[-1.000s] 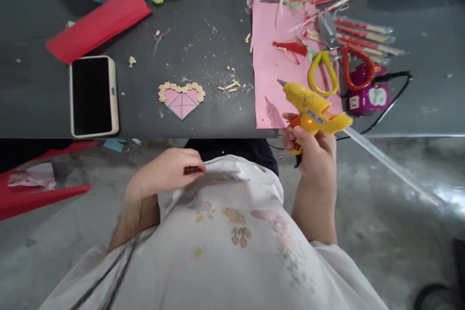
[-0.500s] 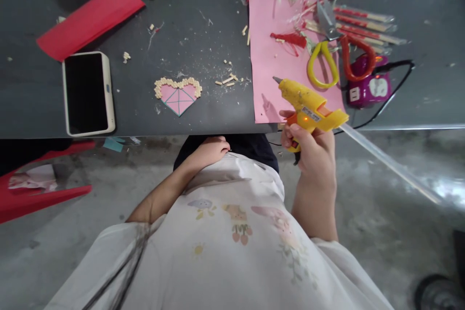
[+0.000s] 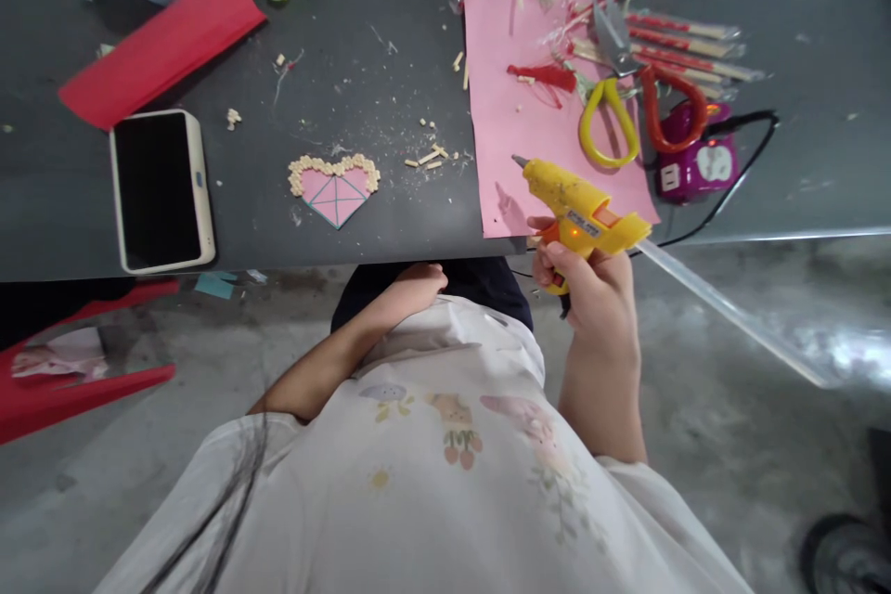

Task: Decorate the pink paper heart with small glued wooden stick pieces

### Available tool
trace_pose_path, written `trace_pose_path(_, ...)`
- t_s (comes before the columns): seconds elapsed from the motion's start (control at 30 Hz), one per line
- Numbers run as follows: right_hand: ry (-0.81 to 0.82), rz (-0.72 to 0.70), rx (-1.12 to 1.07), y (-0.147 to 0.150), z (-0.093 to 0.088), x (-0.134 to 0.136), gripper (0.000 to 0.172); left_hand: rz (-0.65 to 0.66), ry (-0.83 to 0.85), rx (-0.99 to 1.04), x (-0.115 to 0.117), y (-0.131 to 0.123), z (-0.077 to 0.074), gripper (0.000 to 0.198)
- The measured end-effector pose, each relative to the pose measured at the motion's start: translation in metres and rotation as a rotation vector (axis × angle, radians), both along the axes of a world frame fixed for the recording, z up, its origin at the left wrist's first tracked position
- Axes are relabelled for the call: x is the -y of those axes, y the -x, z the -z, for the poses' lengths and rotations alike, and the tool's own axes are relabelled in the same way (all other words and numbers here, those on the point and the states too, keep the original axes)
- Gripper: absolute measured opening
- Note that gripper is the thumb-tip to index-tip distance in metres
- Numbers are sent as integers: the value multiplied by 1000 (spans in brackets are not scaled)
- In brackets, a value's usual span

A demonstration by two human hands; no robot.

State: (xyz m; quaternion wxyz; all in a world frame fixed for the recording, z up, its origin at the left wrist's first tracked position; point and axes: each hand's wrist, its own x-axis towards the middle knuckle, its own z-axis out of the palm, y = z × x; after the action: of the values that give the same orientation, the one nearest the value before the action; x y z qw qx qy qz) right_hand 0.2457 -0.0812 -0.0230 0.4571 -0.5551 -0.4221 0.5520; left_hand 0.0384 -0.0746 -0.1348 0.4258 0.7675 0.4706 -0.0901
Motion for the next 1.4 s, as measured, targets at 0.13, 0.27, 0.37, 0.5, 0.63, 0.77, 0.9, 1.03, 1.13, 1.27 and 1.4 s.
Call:
trace_pose_path(0.13, 18, 3, 26, 0, -2, 0, 21, -46, -36, 8, 5, -1, 1, 18)
trace_pose_path(0.27, 23, -3, 39, 0, -2, -1, 25, 10, -55, 33, 5, -1, 5, 14)
trace_pose_path(0.37, 17, 10, 31, -1, -1, 0, 23, 49, -71, 44, 4, 2, 6, 14)
trace_pose_path(0.5, 8, 5, 25, -3, 3, 1, 21, 23, -132, 23, 9, 8, -13, 19)
trace_pose_path(0.63, 12, -19, 26, -6, 7, 4, 21, 39, -166, 24, 21, 18, -51, 17)
trace_pose_path(0.77, 34, -43, 49, -6, 5, 3, 25, 39, -154, 224, 30, 31, -93, 11)
trace_pose_path(0.9, 24, -65, 85, -2, 0, 0, 22, -30, -327, 411, 23, 40, -128, 11)
trace_pose_path(1.03, 57, -86, 80, 3, -2, -3, 22, -226, -551, 465, -4, 40, -140, 13)
trace_pose_path(1.13, 73, -87, 80, 5, 0, -4, 20, -435, -671, 502, -29, 36, -136, 13)
trace_pose_path(1.27, 90, -75, 129, 8, 0, -6, 23, -589, -680, 538, -54, 29, -130, 19)
trace_pose_path(1.4, 68, -83, 121, 9, -3, -7, 23, -616, -670, 563, -68, 25, -130, 13)
